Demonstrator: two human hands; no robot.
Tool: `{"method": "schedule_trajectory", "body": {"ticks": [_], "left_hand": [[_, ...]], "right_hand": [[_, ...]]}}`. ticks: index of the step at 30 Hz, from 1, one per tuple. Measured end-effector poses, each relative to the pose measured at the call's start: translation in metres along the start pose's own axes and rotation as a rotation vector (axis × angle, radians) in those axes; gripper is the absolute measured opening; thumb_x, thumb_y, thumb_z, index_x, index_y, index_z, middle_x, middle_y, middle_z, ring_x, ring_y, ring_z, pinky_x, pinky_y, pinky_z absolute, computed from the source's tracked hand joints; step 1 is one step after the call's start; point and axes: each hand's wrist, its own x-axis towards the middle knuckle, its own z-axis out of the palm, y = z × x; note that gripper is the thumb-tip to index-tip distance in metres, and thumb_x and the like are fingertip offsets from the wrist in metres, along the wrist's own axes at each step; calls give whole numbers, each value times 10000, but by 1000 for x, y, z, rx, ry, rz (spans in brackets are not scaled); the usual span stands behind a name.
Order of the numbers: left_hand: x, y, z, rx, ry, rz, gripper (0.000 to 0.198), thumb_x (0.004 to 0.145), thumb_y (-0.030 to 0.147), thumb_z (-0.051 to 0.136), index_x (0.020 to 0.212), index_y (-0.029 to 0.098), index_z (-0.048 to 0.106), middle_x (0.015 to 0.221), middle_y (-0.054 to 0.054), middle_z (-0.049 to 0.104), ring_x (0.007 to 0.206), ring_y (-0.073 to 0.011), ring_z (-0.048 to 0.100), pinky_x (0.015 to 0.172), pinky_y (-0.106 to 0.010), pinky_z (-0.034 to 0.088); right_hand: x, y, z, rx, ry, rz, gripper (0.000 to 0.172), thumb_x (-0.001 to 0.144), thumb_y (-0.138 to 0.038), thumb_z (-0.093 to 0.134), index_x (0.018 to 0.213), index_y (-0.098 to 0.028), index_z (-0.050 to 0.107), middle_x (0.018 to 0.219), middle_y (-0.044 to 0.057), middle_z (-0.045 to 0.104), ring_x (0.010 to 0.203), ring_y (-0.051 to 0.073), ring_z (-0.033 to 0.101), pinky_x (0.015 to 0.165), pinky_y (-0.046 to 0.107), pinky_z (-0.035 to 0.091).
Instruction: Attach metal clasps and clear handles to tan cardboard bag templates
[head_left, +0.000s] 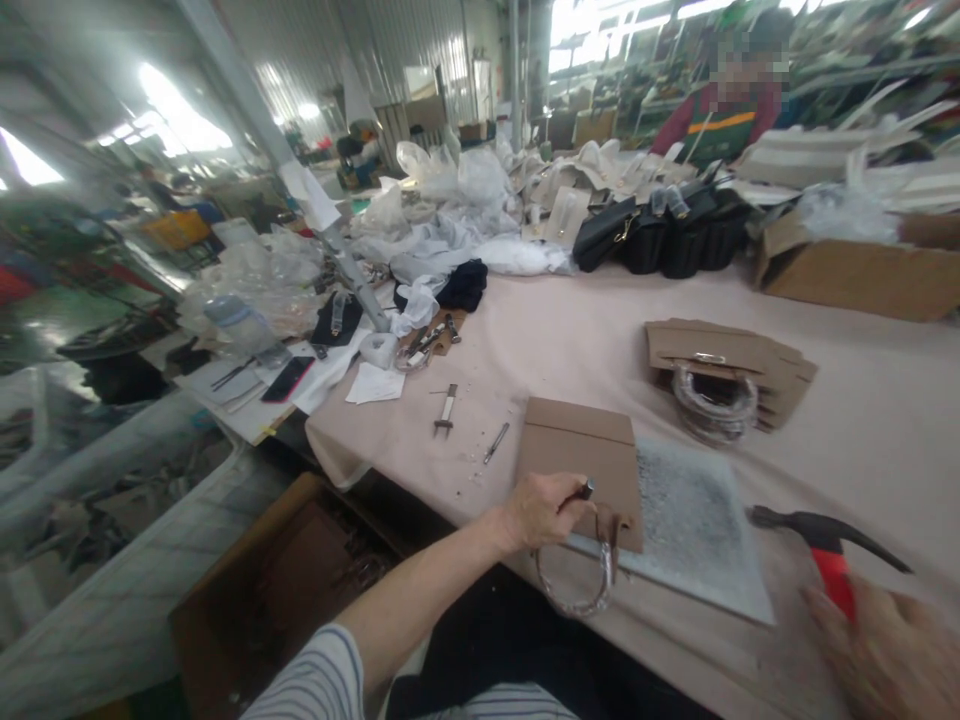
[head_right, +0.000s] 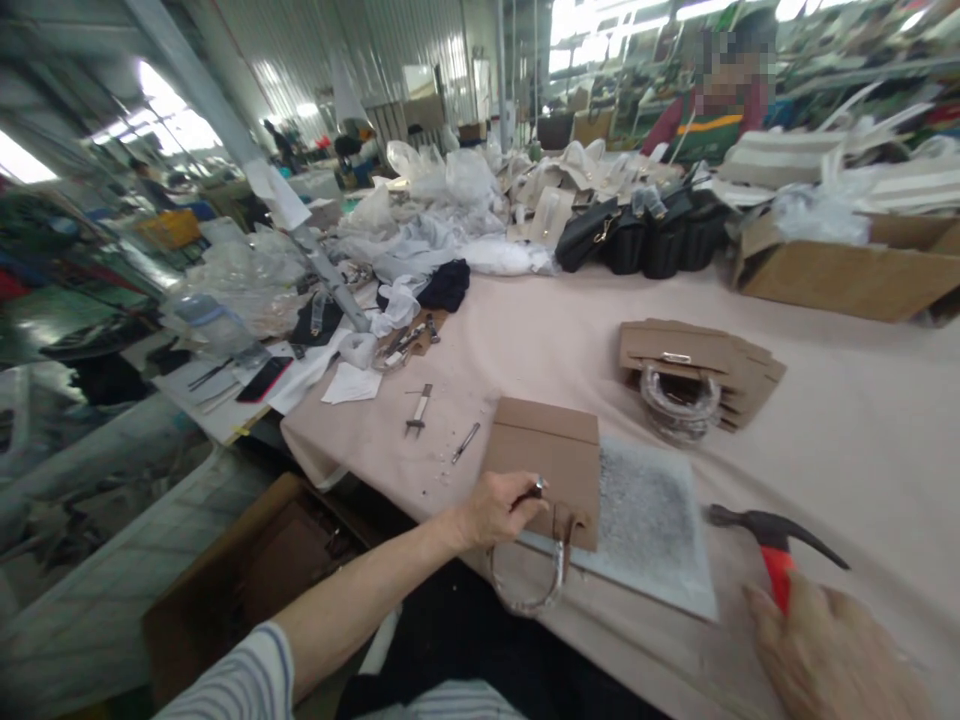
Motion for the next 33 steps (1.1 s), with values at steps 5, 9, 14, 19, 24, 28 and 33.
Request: {"method": "schedule_trajectory", "body": {"ticks": [5,9,14,19,24,28,33], "left_hand": [[-1,3,4,-64,-3,-37,156,923,298,579,936,168,665,884,-93,737,826,-204,719,797,-295,580],[8,4,8,-358,149,-276,191,895,354,594,879,171,646,803,-72,724,752,-198,712,761,-318,590],[30,-14,-28,-810,560,-645,400,873,538,581,976,151,588,793,-61,720,629,-171,698,624,-295,594],[27,-44,-88,-133,319,-749,239,901,378,591,875,148,651,775,-70,717,717,-192,704,694,-288,574],[11,-63,-101,610,-113,-866,175,919,277,602,978,137,689,966,-161,744,979,-284,710,866,-349,524],[7,-58,-90,713,-103,-743,202,959,223,531,1083,172,682,1093,-133,727,1003,-249,702,865,-323,514],[25,-48,-79,575,-171,-704,200,933,328,602,1012,179,712,1028,-123,749,1015,-256,700,885,-322,518]], "right_hand": [[23,-141,-3,205,27,-301,433,987,-453,433,1232,-126,576,1185,209,629,1084,332,596,925,475,487],[14,-198,21,196,-108,-389,390,993,-380,448,1303,-161,539,1322,157,581,1179,340,533,957,497,440],[5,-195,34,192,-147,-370,433,990,-373,456,1356,-150,516,1371,148,552,1240,352,480,1022,521,393],[7,-195,30,205,-160,-357,428,990,-372,453,1357,-159,514,1379,142,546,1252,347,477,1039,520,382],[7,-196,31,214,-161,-350,421,984,-362,462,1354,-167,513,1373,149,549,1250,354,479,1034,537,385],[8,-194,33,222,-147,-367,424,990,-376,456,1358,-170,508,1363,152,550,1259,354,474,1033,541,388],[11,-197,33,218,-118,-376,423,999,-403,413,1331,-169,530,1325,149,574,1217,359,506,1000,537,414]]}}
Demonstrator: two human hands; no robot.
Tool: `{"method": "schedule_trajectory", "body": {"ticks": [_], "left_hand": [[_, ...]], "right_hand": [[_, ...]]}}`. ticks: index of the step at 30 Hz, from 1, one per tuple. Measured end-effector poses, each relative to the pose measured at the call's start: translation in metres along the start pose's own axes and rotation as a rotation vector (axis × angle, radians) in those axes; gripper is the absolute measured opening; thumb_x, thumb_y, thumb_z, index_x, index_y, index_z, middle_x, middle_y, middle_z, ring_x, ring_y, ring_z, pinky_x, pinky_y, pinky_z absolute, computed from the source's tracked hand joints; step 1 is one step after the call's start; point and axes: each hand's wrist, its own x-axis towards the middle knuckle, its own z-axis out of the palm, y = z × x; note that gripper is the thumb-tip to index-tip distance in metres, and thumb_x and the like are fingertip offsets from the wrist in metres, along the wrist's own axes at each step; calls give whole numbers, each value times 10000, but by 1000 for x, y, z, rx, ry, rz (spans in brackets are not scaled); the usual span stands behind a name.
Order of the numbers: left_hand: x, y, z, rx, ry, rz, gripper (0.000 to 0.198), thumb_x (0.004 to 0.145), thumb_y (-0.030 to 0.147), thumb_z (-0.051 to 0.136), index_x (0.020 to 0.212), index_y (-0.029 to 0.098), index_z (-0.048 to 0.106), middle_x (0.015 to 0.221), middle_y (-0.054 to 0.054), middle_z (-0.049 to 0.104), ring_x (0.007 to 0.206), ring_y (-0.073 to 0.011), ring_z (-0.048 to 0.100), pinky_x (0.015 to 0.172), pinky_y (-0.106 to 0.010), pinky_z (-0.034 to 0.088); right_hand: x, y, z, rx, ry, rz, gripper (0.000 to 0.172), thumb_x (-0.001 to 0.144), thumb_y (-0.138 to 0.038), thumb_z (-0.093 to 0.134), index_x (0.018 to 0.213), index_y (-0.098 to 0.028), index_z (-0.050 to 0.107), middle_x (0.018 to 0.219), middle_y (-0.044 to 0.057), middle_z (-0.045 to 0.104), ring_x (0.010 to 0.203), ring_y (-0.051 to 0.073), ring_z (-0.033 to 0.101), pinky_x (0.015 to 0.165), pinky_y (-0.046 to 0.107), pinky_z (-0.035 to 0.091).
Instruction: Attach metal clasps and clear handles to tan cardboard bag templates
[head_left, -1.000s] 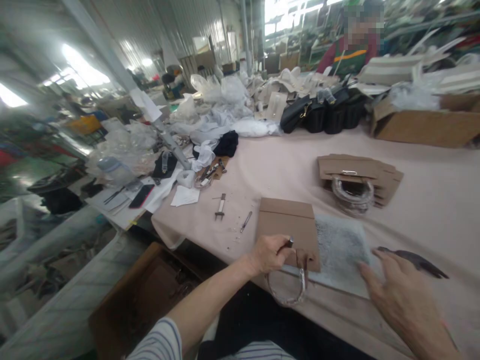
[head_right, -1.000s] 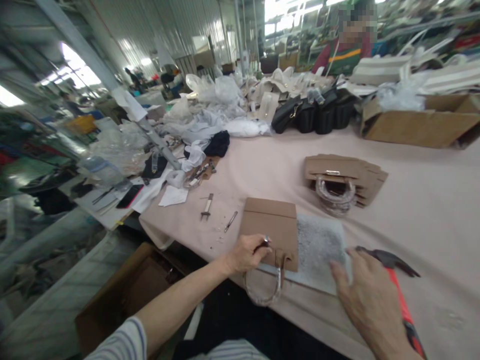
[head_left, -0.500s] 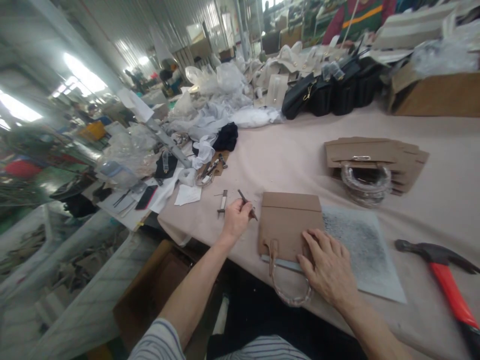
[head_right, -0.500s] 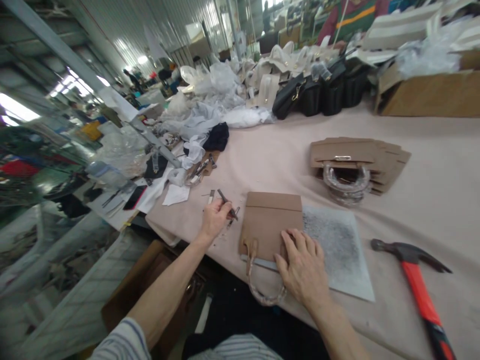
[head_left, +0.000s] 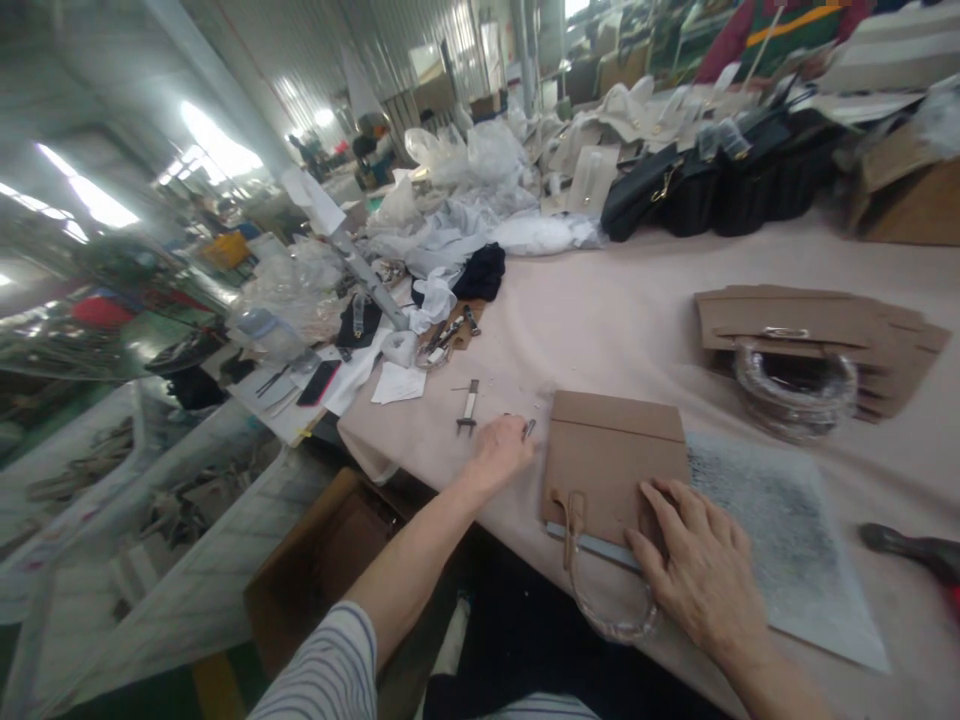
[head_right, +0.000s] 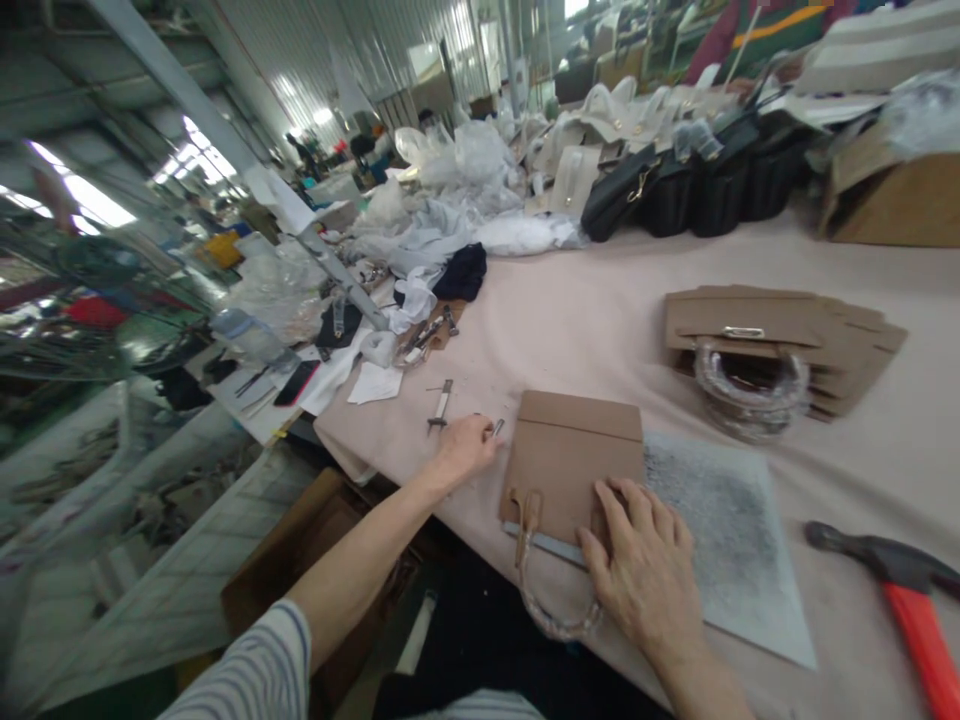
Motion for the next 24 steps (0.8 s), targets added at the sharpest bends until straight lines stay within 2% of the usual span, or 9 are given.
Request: {"method": "schedule_trajectory", "body": {"ticks": [3,6,9,11,14,16,18,19,24], "left_hand": [[12,8,-3,-59,-112,-56,211,879,309,657,993,141,714,1026,-177,750,1039,-299,702,882,-350,528],[23,8,-5,-115,-173,-89,143,816,218,674,911,118,712,998,-212,752,1027,-323,711,863,-363,536],[29,3,-7,-162,-196,-71,34,743,125,659,766,130,684,879,-184,756,967,-315,724,833,-347,543],[29,-1,-10,-215,-192,-54,34,744,122,632,724,139,653,823,-151,749,930,-299,727,808,-337,552],[18,1,-13,-379,-184,-47,100,828,153,530,782,148,619,751,-77,728,799,-222,736,715,-282,570],[3,10,-11,-718,-200,-47,97,855,179,503,839,154,595,718,-34,707,683,-172,722,635,-244,567],[-13,25,-4,-1099,-200,-10,73,843,219,561,869,157,589,708,-10,683,622,-146,699,591,-224,558],[-21,33,2,-1212,-185,30,95,827,234,605,879,155,600,708,-4,671,619,-137,688,589,-216,554],[-43,62,33,-1290,-141,181,136,840,264,659,897,144,630,727,-12,673,658,-118,668,664,-224,574]], "right_hand": [[0,-1,0,-6,11,-10,430,1004,-410,398,1336,-168,526,1322,149,577,1212,359,511,987,540,421],[-1,-1,-2,-13,-2,-13,423,1006,-403,404,1336,-167,524,1330,144,572,1216,355,508,985,528,424],[-1,-1,-3,-24,-4,-8,417,1006,-397,413,1329,-157,524,1330,143,568,1222,352,503,1003,522,416],[-1,-1,-3,-21,2,-3,417,1003,-397,420,1327,-157,527,1323,142,570,1219,351,504,1010,523,413],[-1,-1,-2,7,-4,12,419,993,-395,437,1337,-175,532,1325,140,571,1226,347,501,1014,528,412],[-2,-1,0,23,-10,24,425,981,-387,453,1346,-186,539,1330,143,571,1231,352,497,1015,544,410],[-2,-1,0,23,-10,28,429,974,-382,466,1345,-180,546,1333,149,570,1227,358,496,1012,555,409],[-2,-1,1,18,-11,27,428,975,-380,467,1341,-173,548,1335,151,569,1225,357,496,1010,553,410],[-3,-2,-1,-18,-20,10,432,989,-378,460,1339,-137,541,1345,154,558,1219,352,489,1008,531,405]]}}
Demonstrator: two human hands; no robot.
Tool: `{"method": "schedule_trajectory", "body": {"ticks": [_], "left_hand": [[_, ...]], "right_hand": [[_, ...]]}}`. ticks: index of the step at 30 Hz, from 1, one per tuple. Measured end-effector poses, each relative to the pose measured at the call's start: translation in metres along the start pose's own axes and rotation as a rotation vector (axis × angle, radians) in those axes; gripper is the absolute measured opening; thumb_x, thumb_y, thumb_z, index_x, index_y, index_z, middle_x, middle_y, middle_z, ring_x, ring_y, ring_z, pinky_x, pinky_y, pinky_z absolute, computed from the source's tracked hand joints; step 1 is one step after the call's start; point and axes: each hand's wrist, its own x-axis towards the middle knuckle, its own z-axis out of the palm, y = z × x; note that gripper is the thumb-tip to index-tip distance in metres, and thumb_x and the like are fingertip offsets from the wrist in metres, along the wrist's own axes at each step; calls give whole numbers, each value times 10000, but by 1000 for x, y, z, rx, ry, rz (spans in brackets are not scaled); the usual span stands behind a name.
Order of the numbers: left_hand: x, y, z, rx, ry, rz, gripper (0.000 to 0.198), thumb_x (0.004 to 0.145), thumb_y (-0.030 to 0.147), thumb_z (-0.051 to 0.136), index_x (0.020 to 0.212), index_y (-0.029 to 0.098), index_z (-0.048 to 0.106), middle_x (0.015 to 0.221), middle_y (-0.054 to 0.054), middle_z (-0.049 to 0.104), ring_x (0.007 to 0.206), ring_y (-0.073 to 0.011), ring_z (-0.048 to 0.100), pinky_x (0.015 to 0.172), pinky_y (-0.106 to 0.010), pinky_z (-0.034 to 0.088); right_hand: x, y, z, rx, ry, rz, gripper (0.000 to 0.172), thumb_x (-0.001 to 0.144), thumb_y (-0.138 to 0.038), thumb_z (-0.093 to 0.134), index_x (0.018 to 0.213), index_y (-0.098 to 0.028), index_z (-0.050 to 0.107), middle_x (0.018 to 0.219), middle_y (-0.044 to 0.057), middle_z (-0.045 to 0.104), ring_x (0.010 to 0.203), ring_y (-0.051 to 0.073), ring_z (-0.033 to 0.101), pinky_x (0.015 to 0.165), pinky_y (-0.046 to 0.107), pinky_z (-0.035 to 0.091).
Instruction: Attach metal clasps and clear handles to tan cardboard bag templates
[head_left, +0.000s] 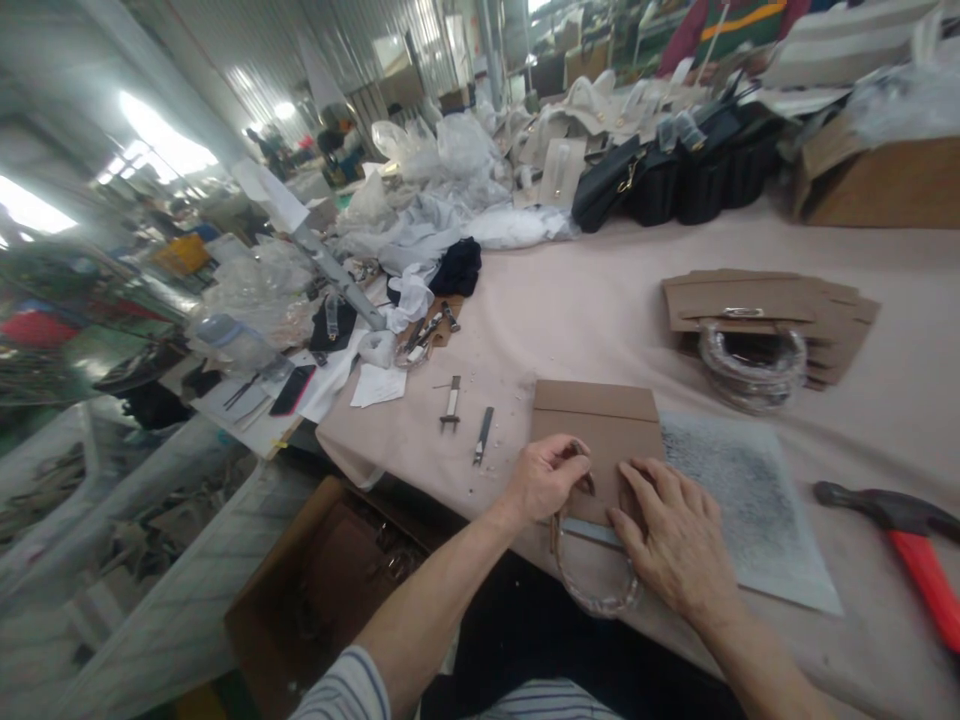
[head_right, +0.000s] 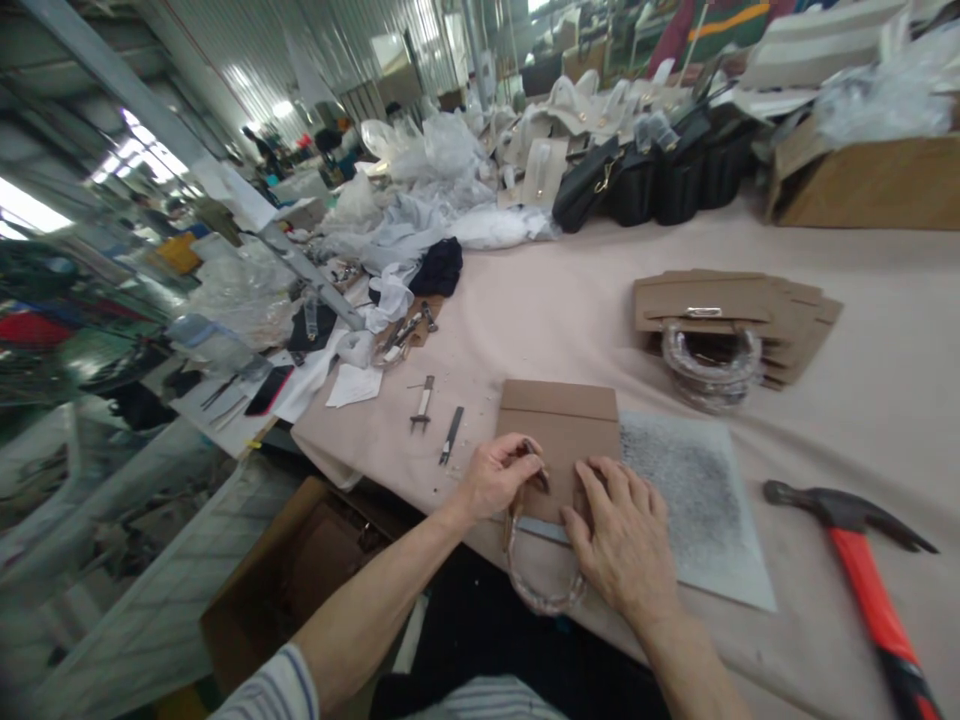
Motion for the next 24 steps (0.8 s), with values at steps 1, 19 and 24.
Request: {"method": "schedule_trajectory", "body": {"ticks": [1,19,24], "left_hand": [[0,-4,3,-18,-9,3,142,855,280,651,889,146,620,733,-17,678,665,-122,673,680,-239,585],[-11,-19,8,405,59,346,165,952,266,505,839,187,595,776,-45,705,721,-147,683,733,-260,579],[-9,-19,4,618,-52,488,172,967,261,459,919,188,607,828,-61,713,757,-166,690,746,-270,571]], "right_hand": [[0,0,0,-2,-2,-1,436,988,-378,464,1342,-137,540,1348,153,555,1218,351,489,1010,529,403],[-2,-1,-1,21,-8,36,437,974,-366,475,1349,-151,544,1356,157,560,1242,355,485,1027,532,390],[-3,9,1,207,47,-1,432,969,-453,500,1307,-192,569,1332,140,585,1226,349,517,1005,533,421]]}}
